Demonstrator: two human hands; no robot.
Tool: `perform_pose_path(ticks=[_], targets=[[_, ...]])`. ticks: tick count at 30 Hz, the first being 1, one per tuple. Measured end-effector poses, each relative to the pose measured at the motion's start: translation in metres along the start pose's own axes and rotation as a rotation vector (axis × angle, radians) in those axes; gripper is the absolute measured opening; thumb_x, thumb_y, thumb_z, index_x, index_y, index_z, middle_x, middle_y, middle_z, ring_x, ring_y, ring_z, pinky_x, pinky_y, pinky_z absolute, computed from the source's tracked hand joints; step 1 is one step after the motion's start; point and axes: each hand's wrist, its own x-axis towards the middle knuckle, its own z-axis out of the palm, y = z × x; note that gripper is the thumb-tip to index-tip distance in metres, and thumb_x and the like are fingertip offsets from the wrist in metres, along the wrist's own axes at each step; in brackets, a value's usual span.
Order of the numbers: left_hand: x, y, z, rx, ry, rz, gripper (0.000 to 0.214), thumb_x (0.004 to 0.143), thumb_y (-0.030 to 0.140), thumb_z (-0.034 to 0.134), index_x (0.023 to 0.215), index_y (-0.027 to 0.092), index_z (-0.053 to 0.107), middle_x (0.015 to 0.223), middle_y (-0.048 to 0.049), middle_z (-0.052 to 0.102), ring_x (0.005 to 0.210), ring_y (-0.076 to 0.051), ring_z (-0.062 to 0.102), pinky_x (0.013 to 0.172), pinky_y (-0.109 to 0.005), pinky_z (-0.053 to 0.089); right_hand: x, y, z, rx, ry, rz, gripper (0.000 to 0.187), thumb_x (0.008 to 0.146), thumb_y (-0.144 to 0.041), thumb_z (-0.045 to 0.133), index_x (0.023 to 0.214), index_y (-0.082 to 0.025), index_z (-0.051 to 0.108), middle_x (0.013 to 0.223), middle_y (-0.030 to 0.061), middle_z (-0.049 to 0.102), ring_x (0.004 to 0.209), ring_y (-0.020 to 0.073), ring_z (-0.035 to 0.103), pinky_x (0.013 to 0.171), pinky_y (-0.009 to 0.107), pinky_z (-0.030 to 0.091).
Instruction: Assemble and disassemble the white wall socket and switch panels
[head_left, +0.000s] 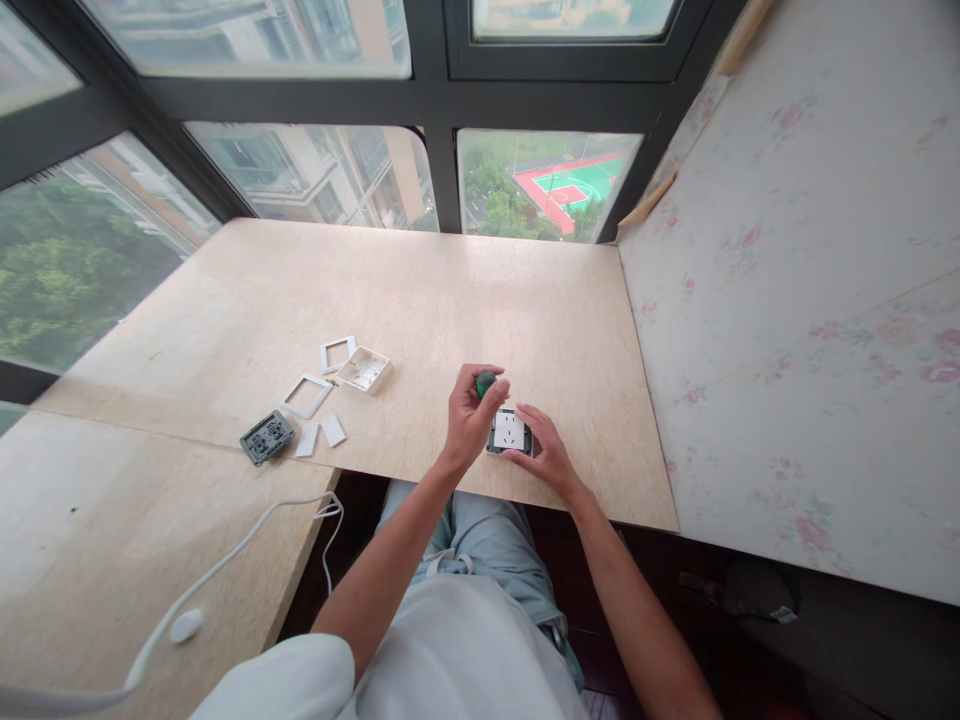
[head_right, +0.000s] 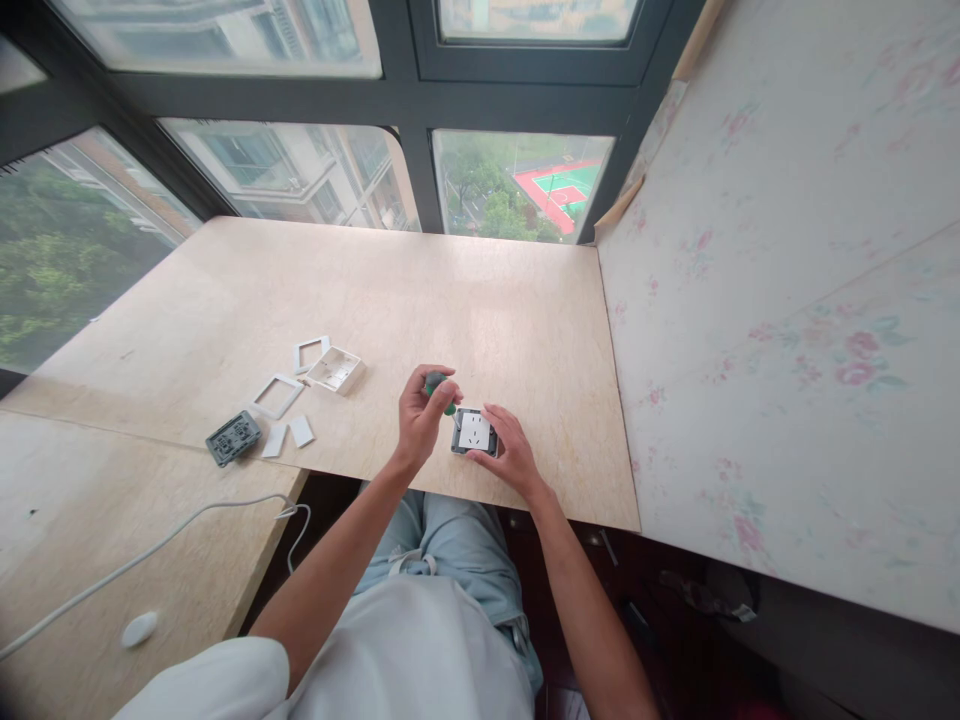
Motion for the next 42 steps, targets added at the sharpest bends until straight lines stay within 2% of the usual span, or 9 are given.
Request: perform_pose_path(ticks=[5,11,17,21,26,30,32,38,42], targets=[[0.0,0.013,0.001,0.162,-0.102,0.076,0.035,0.076,0.027,0.081,0.107,0.021,0.067,0.089,-0.0034,0.065,0.085,-0.017,0.066,0.081,-0.032,0.054,-0.001,0.002,0.002,0.007,0.023,-0.014,0.073,0.082,-0.052,0.071,0.145,-0.026,0.046,0.145,0.0132,0.052,0.138,0.0314,0.045,0.114,0.055,0.038],[-0.005,0.015,-0.002,0.073,-0.193,0.015,0.025,0.091,0.03,0.063,0.114,0.02,0.06,0.106,-0.0102,0.07,0.101,-0.022,0.067,0.088,-0.036,0.053,0.0,0.001,0.001,-0.004,0.01,0.004,0.073,0.081,-0.053,0.071,0.145,-0.027,0.046,0.146,0.0133,0.052,0.137,0.0314,0.045,0.114,0.054,0.037],[0.006,0.008,-0.006,-0.087,-0.276,-0.053,0.021,0.092,0.034,0.053,0.104,0.019,0.059,0.087,-0.0028,0.062,0.072,-0.013,0.057,0.068,-0.028,0.047,0.0,0.0,0.001,-0.009,0.012,-0.012,0.072,0.082,-0.051,0.072,0.144,-0.025,0.047,0.145,0.0144,0.051,0.137,0.0311,0.046,0.114,0.054,0.038],[0.012,0.006,-0.004,-0.13,-0.293,-0.108,0.026,0.091,0.041,0.06,0.104,0.02,0.052,0.082,0.0021,0.055,0.062,-0.008,0.051,0.06,-0.024,0.042,0.0,0.003,0.002,-0.002,0.004,-0.008,0.074,0.081,-0.052,0.072,0.145,-0.027,0.046,0.146,0.0134,0.052,0.137,0.0324,0.045,0.114,0.055,0.036],[0.012,0.004,-0.003,-0.164,-0.215,-0.087,0.034,0.086,0.043,0.07,0.097,0.022,0.045,0.092,0.0025,0.054,0.064,-0.007,0.057,0.06,-0.022,0.046,0.0,0.007,0.003,0.004,-0.01,-0.045,0.073,0.081,-0.048,0.073,0.145,-0.029,0.045,0.145,0.0122,0.052,0.137,0.0323,0.045,0.114,0.056,0.036],[0.009,0.006,-0.007,-0.173,-0.221,-0.085,0.031,0.087,0.045,0.068,0.1,0.019,0.059,0.093,-0.003,0.061,0.083,-0.014,0.064,0.075,-0.028,0.05,0.001,0.007,0.002,0.013,-0.005,-0.058,0.073,0.08,-0.047,0.075,0.144,-0.029,0.045,0.145,0.0122,0.052,0.137,0.032,0.045,0.114,0.056,0.036],[0.008,0.007,-0.008,-0.214,-0.243,-0.117,0.031,0.09,0.046,0.063,0.104,0.018,0.064,0.091,-0.0046,0.064,0.085,-0.016,0.064,0.078,-0.03,0.05,0.001,0.007,0.002,0.022,0.0,-0.054,0.072,0.08,-0.047,0.075,0.143,-0.029,0.046,0.144,0.0126,0.052,0.137,0.0317,0.045,0.115,0.056,0.036],[0.01,0.008,-0.005,-0.247,-0.242,-0.12,0.038,0.095,0.049,0.048,0.099,0.015,0.065,0.075,-0.0012,0.058,0.064,-0.011,0.053,0.061,-0.026,0.043,0.001,0.006,0.001,0.087,-0.031,0.016,0.07,0.079,-0.048,0.076,0.141,-0.03,0.048,0.145,0.012,0.051,0.137,0.0314,0.044,0.115,0.055,0.036],[0.014,0.004,-0.001,-0.192,-0.231,-0.156,0.034,0.089,0.052,0.061,0.093,0.02,0.05,0.07,0.0049,0.051,0.054,-0.008,0.043,0.053,-0.022,0.036,0.0,0.006,0.001,0.104,-0.039,0.052,0.07,0.079,-0.048,0.076,0.141,-0.031,0.048,0.146,0.0114,0.05,0.138,0.0318,0.043,0.116,0.055,0.035]])
